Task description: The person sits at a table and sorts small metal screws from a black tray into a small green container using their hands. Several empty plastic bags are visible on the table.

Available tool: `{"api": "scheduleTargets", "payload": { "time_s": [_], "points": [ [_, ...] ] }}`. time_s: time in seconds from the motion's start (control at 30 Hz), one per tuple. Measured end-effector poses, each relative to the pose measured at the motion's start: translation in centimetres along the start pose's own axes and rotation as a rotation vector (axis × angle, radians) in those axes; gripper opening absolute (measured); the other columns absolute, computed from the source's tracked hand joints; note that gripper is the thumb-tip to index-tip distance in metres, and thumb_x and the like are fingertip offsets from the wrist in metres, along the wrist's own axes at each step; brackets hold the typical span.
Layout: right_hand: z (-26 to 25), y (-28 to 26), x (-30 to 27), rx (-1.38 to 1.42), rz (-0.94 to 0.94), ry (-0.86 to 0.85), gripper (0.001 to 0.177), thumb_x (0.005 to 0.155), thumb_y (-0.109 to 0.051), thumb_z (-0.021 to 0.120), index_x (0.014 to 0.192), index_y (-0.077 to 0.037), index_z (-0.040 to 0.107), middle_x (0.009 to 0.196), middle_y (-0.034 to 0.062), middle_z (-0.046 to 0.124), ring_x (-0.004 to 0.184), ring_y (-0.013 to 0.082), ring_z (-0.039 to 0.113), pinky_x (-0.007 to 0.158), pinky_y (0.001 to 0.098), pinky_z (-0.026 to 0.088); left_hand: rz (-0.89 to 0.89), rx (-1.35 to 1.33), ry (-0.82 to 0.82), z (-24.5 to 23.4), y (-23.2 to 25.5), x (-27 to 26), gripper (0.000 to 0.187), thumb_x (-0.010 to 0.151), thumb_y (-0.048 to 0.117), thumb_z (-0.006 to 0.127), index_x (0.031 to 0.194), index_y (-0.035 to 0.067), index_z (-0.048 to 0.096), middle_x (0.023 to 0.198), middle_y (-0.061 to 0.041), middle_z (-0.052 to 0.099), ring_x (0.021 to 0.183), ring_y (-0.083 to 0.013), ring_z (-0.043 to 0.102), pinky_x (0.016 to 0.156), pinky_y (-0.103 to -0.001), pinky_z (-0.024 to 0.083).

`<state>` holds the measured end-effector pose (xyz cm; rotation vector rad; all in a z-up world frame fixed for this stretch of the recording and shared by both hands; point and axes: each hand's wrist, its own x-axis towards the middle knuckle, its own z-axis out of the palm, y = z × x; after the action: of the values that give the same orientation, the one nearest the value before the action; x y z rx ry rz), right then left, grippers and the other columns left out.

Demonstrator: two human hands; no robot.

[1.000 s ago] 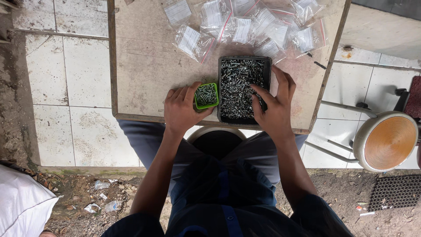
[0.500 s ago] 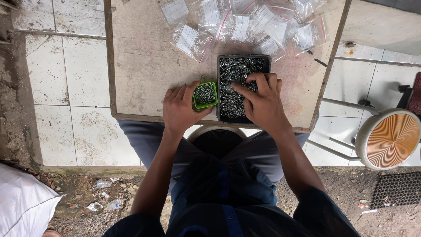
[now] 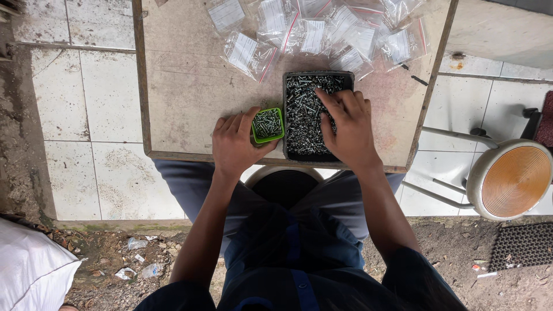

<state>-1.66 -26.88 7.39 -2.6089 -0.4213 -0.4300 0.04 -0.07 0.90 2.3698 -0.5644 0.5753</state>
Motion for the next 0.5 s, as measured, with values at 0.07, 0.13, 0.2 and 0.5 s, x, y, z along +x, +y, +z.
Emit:
{"api": "scheduleTargets", "payload": {
  "time_s": [0.07, 0.13, 0.2, 0.5],
  "points": [
    [-0.1, -0.7, 0.6, -0.062, -0.015, -0.021, 0.067, 0.087, 0.002, 0.069, 0.15, -0.019, 0.07, 0.106, 0.0017, 0.052, 0.092, 0.0211, 0.048, 0.078, 0.0396, 0.038, 0.001, 0.006, 0.0, 0.0, 0.0, 0.0, 0.071, 0.077, 0.06, 0.091, 0.128, 0.014, 0.072, 0.069, 0.002, 0.056, 0.069, -0.0185, 0.068, 0.073, -0.036, 0.054],
    [-0.1, -1.1, 1.0, -0.125, -0.033, -0.044, 0.076, 0.082, 0.004, 0.068, 0.153, -0.023, 0.068, 0.107, 0.0012, 0.049, 0.094, 0.0224, 0.046, 0.077, 0.0398, 0.037, 0.001, 0.012, 0.002, 0.0, -0.1, -0.1, 0.071, 0.078, 0.061, 0.09, 0.128, 0.014, 0.072, 0.068, 0.002, 0.055, 0.068, -0.0182, 0.068, 0.073, -0.036, 0.054],
    [-0.2, -1.1, 1.2, -0.206, -0.047, -0.106, 0.076, 0.071, 0.004, 0.069, 0.142, -0.024, 0.075, 0.109, 0.0015, 0.044, 0.097, 0.0245, 0.043, 0.077, 0.04, 0.034, 0.001, -0.01, -0.019, 0.1, -0.2, -0.2, 0.076, 0.076, 0.061, 0.092, 0.131, 0.014, 0.071, 0.071, 0.002, 0.057, 0.071, -0.0195, 0.069, 0.075, -0.037, 0.055],
    [0.5, 1.7, 0.1, 0.336, 0.102, 0.02, 0.051, 0.091, 0.009, 0.062, 0.134, -0.015, 0.078, 0.105, 0.0042, 0.061, 0.098, 0.0276, 0.061, 0.089, 0.0412, 0.049, 0.0, 0.003, -0.013, 0.2, -0.2, -0.4, 0.075, 0.076, 0.061, 0.092, 0.132, 0.014, 0.071, 0.071, 0.002, 0.058, 0.072, -0.0198, 0.071, 0.075, -0.037, 0.057]
  ]
}}
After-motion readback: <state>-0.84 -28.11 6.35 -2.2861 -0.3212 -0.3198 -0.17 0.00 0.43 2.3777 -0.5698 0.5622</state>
